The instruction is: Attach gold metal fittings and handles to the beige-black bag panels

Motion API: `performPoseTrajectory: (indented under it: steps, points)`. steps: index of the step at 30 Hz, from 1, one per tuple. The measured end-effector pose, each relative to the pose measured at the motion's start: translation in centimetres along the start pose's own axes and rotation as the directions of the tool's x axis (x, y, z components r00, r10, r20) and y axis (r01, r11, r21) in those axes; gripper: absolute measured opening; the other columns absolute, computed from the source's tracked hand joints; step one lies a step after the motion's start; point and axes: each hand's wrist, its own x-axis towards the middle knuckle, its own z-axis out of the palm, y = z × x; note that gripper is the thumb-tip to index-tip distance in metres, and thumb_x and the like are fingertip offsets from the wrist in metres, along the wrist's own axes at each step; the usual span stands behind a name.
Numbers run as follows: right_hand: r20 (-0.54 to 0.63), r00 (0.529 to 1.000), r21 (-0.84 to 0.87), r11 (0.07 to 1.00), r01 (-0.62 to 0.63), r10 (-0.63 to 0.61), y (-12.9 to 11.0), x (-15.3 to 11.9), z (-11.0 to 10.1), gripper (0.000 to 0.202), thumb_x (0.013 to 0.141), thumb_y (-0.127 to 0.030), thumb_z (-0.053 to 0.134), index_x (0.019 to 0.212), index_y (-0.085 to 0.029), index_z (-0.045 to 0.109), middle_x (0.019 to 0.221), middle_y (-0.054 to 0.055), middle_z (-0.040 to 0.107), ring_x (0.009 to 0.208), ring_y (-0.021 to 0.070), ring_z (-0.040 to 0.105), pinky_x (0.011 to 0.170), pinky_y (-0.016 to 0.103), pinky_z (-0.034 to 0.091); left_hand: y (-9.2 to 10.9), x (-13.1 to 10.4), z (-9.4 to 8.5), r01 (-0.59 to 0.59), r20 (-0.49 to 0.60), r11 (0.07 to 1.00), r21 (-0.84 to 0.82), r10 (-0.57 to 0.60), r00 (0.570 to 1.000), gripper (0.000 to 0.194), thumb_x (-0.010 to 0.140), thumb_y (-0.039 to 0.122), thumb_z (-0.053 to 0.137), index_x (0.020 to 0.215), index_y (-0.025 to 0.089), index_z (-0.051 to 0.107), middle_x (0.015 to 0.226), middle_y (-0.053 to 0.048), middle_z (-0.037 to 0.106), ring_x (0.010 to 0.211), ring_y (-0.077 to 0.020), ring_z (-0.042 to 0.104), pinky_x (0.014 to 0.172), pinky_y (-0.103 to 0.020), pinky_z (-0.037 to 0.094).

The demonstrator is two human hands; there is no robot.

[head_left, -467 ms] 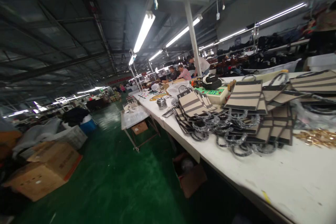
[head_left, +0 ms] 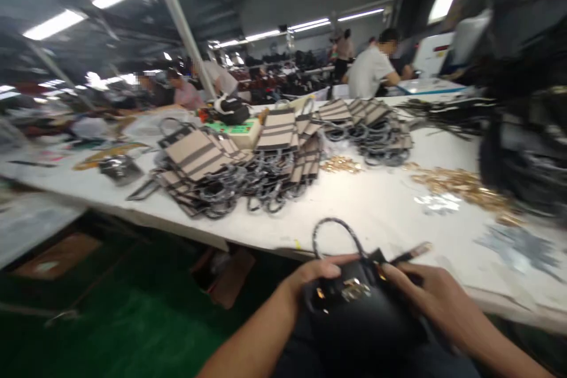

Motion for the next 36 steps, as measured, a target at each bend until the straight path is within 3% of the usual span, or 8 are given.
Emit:
performPoseTrajectory:
  steps: [3,8,14,18,22,26,30,36]
  points:
    - [-0.043,0.996,-0.138,0.987,-0.083,0.078,0.0,0.2,-1.6,0.058,0.091,-0.072,0.060,0.064,-0.021,0.070,0.054,0.004,0.066,0.054,0.0226,0.063,0.054,0.031,0.043,1.3,2.0,-2.6,0.063,0.101,0.998,0.022,-0.065,0.993,0.073,0.072,0.038,0.081,0.137,0.009,0.068,0.136,-0.019,0.071,0.121,-0.0331,0.070,0.106,-0.041,0.050]
    - [0.070,0.989,0.027,0.991,-0.131,0.129,-0.6,0.1,-1.4,0.066,0.096,-0.074,0.053,0.056,-0.021,0.060,0.046,0.003,0.058,0.051,0.0188,0.057,0.055,0.029,0.040,1.6,2.1,-2.9,0.075,0.019,0.993,0.086,-0.077,0.997,0.064,0.073,0.046,0.077,0.127,0.012,0.075,0.125,-0.017,0.077,0.117,-0.0360,0.072,0.107,-0.046,0.050]
    - [0.023,0.981,0.230,0.954,-0.191,0.191,1.4,0.5,-1.1,0.066,0.095,-0.069,0.058,0.049,-0.022,0.056,0.044,0.002,0.055,0.048,0.0164,0.052,0.055,0.029,0.039,1.9,1.6,-3.3,-0.026,-0.158,0.997,0.074,0.037,0.987,0.091,0.087,0.083,0.057,0.132,0.005,0.071,0.115,-0.022,0.078,0.109,-0.0366,0.075,0.102,-0.046,0.052]
    - [-0.092,0.961,0.402,0.892,-0.204,0.261,3.4,1.6,-0.7,0.055,0.091,-0.063,0.067,0.054,-0.022,0.059,0.042,0.001,0.055,0.045,0.0177,0.052,0.053,0.030,0.041,1.5,0.4,-3.1,-0.189,-0.245,0.950,0.249,0.251,0.936,0.099,0.072,0.070,0.087,0.149,0.015,0.058,0.125,-0.018,0.076,0.116,-0.0383,0.072,0.106,-0.048,0.051]
    - [-0.098,0.941,0.466,0.850,-0.245,0.325,4.0,2.3,-0.3,0.050,0.087,-0.059,0.071,0.056,-0.021,0.061,0.040,0.002,0.054,0.041,0.0168,0.050,0.049,0.030,0.041,-0.2,0.7,-1.4,-0.191,-0.340,0.722,0.665,0.520,0.784,0.114,0.064,0.035,0.100,0.162,0.028,0.042,0.145,-0.013,0.066,0.140,-0.0386,0.056,0.124,-0.052,0.036]
    - [-0.094,0.939,0.485,0.839,-0.247,0.330,3.8,2.6,-0.2,0.050,0.085,-0.057,0.072,0.054,-0.020,0.060,0.039,0.002,0.053,0.040,0.0149,0.049,0.047,0.028,0.039,-1.8,2.2,-0.6,-0.054,-0.401,0.519,0.853,0.719,0.568,0.077,0.078,0.032,0.089,0.149,0.029,0.060,0.151,-0.009,0.062,0.146,-0.0355,0.050,0.128,-0.049,0.029]
    - [-0.085,0.936,0.517,0.819,-0.251,0.340,4.6,2.8,-0.2,0.049,0.087,-0.056,0.073,0.056,-0.019,0.062,0.040,0.002,0.055,0.041,0.0150,0.050,0.048,0.028,0.040,-2.6,2.9,-0.8,-0.126,-0.399,0.528,0.840,0.758,0.516,0.061,0.089,0.037,0.080,0.147,0.028,0.062,0.153,-0.008,0.060,0.149,-0.0336,0.048,0.129,-0.045,0.028]
    - [-0.080,0.929,0.534,0.802,-0.267,0.363,6.0,3.1,-0.2,0.048,0.086,-0.058,0.075,0.060,-0.019,0.064,0.040,0.002,0.055,0.039,0.0166,0.049,0.046,0.030,0.040,-3.3,3.2,-1.8,-0.250,-0.575,0.720,0.647,0.677,0.460,0.050,0.096,0.053,0.072,0.138,0.026,0.069,0.156,-0.007,0.059,0.152,-0.0295,0.044,0.130,-0.040,0.026]
